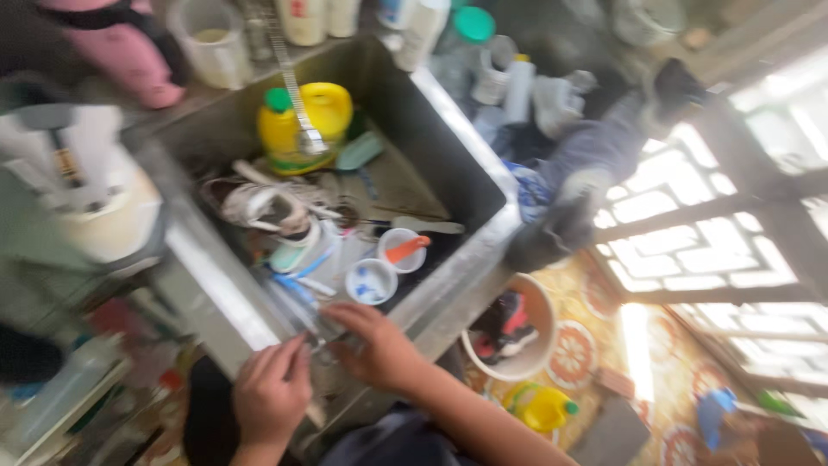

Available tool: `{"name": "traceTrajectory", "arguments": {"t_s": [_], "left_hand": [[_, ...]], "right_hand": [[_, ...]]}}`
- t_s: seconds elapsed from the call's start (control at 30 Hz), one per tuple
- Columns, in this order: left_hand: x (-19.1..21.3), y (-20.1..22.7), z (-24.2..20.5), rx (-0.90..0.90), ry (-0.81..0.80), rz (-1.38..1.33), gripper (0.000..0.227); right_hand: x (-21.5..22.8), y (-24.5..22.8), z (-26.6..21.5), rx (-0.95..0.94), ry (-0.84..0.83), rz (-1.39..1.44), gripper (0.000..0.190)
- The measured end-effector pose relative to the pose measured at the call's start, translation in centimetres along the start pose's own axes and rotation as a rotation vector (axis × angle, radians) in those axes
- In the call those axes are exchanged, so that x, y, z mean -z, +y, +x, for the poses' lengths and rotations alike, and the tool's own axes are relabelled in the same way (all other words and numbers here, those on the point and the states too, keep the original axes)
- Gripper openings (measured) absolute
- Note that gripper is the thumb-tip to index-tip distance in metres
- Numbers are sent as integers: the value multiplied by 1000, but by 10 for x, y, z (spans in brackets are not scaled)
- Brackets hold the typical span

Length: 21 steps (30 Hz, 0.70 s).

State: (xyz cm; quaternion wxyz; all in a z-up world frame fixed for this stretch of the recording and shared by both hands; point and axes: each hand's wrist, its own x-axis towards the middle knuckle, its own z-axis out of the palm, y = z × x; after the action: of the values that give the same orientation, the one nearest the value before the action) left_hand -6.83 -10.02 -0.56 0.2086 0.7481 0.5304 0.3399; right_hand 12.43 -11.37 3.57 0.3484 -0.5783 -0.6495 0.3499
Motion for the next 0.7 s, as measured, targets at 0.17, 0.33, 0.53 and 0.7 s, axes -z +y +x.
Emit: {"name": "traceTrajectory", "arguments": {"t_s": [0.17,0.33,0.53,0.7], "left_hand": [[-7,-1,-5,146,-88,-31,19],[-4,-6,-13,90,157,-305,16],[18,-30,-57,153,242,-469,33],[31,-75,-126,468,-2,-40,46]], "right_hand": [[14,11,-46,-63,46,-42,55],[41,33,-79,-75,228,-168,47],[65,80,-92,-6,537,-387,43],[79,108,-71,18,531,-460,38]]}}
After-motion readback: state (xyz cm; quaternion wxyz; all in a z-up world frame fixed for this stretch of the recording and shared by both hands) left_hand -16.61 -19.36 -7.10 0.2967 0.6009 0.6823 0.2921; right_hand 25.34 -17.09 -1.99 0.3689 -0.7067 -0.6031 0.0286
